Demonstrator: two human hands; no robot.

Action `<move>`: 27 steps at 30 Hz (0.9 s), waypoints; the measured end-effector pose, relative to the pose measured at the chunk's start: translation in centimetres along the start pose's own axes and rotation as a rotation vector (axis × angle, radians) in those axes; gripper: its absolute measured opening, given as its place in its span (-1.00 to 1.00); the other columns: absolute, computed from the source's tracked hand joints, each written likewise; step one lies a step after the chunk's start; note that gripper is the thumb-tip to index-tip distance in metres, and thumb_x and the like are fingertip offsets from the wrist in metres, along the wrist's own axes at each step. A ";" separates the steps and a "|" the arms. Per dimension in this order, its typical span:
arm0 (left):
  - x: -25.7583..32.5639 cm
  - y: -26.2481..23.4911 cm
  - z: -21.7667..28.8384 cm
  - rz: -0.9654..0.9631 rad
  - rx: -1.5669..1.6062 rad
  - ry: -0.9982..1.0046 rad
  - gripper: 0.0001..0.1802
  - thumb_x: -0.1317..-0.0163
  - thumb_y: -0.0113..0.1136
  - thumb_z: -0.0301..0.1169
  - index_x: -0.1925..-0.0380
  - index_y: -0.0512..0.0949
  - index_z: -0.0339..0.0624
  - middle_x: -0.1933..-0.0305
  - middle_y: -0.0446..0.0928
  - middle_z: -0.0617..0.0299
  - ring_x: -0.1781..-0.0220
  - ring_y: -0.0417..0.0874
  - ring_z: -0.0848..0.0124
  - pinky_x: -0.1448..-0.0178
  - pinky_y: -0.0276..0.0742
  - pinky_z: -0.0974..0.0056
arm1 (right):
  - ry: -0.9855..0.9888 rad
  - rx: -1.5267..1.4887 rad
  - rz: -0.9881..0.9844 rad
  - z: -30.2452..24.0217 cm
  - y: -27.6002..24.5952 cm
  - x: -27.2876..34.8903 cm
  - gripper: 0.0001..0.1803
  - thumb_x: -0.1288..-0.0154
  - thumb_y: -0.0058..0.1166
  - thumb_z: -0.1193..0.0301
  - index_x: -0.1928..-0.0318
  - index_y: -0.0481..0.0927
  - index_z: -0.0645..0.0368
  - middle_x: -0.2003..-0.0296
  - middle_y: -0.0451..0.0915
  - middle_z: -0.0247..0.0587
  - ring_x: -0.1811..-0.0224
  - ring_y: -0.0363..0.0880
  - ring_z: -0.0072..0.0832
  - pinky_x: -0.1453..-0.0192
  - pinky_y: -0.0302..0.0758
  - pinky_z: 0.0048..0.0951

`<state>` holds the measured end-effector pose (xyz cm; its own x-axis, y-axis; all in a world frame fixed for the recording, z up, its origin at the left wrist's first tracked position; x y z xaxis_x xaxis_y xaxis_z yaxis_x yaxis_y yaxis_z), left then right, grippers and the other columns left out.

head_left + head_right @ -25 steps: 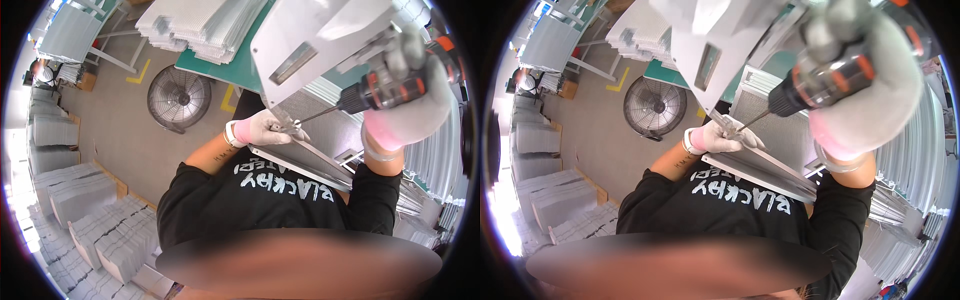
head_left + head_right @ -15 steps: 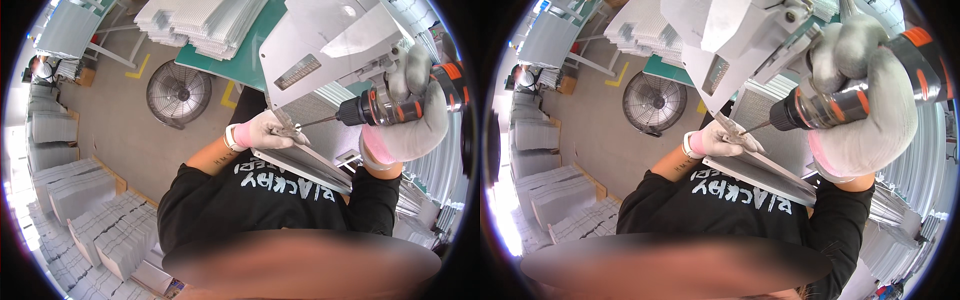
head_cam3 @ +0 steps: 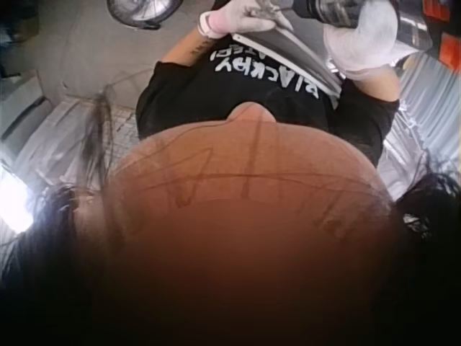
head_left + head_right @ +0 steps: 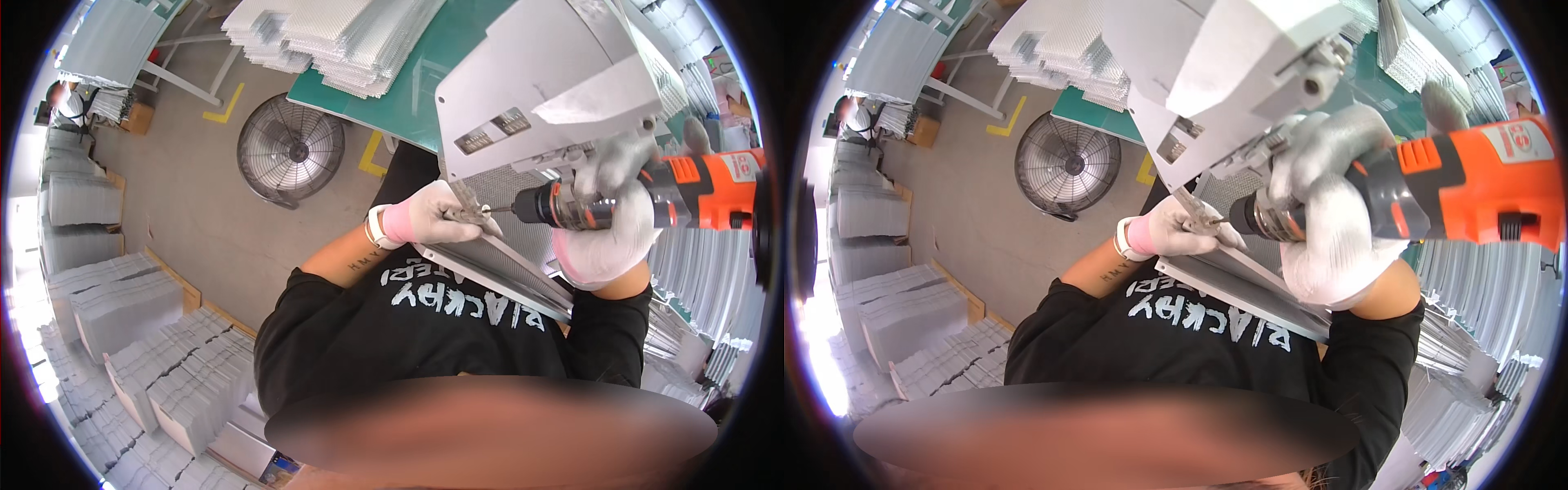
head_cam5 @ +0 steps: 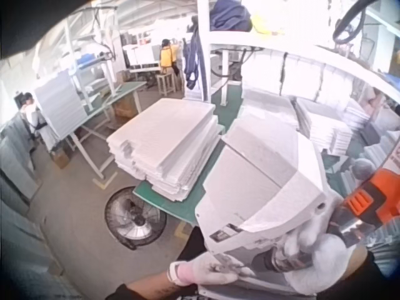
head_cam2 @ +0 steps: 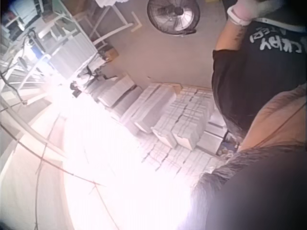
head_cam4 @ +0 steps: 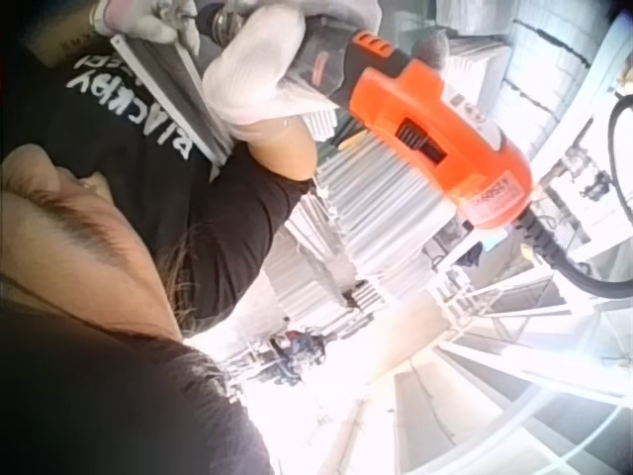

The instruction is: Assembling industrial metal filter frames using a power drill and screws.

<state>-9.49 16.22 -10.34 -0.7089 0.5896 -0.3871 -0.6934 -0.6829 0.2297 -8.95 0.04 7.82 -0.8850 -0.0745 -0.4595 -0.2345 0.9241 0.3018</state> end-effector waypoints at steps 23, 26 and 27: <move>0.8 -0.1 -0.8 -0.093 0.121 0.012 -0.73 -0.26 0.31 -0.44 0.05 0.68 -0.26 0.14 0.72 0.19 0.16 0.66 0.54 0.03 0.56 0.38 | 0.062 -0.037 0.214 2.3 -0.9 -0.2 -0.77 -0.34 -0.04 0.28 0.41 0.24 -0.02 0.57 0.18 -0.53 0.64 0.14 -0.73 0.55 0.22 -0.65; 0.5 -0.3 -0.5 -0.106 0.073 0.025 -0.74 -0.25 0.33 -0.44 0.06 0.69 -0.24 0.23 0.71 0.24 0.25 0.62 0.59 0.12 0.52 0.40 | 0.073 -0.169 0.113 2.2 -2.6 -0.8 -0.73 -0.33 0.00 0.25 0.46 0.24 -0.03 0.64 0.24 -0.54 0.69 0.19 -0.73 0.52 0.25 -0.64; 0.5 -0.3 -0.4 -0.135 0.016 0.012 -0.74 -0.25 0.34 -0.43 0.06 0.69 -0.22 0.28 0.71 0.26 0.30 0.58 0.62 0.17 0.49 0.41 | 0.081 -0.164 0.108 2.0 -2.7 -0.9 -0.73 -0.33 0.00 0.25 0.46 0.24 -0.03 0.64 0.24 -0.54 0.69 0.19 -0.73 0.52 0.25 -0.64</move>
<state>-9.57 16.56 -10.91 -0.6076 0.6701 -0.4264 -0.7844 -0.5907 0.1892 -6.68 -1.67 5.75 -0.9364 -0.0142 -0.3507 -0.1930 0.8554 0.4806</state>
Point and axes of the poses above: each hand's wrist, its own x-axis away from the middle knuckle, its own y-axis out of the palm, z = x × y, the point moved 1 cm from there along -x, towards the middle knuckle
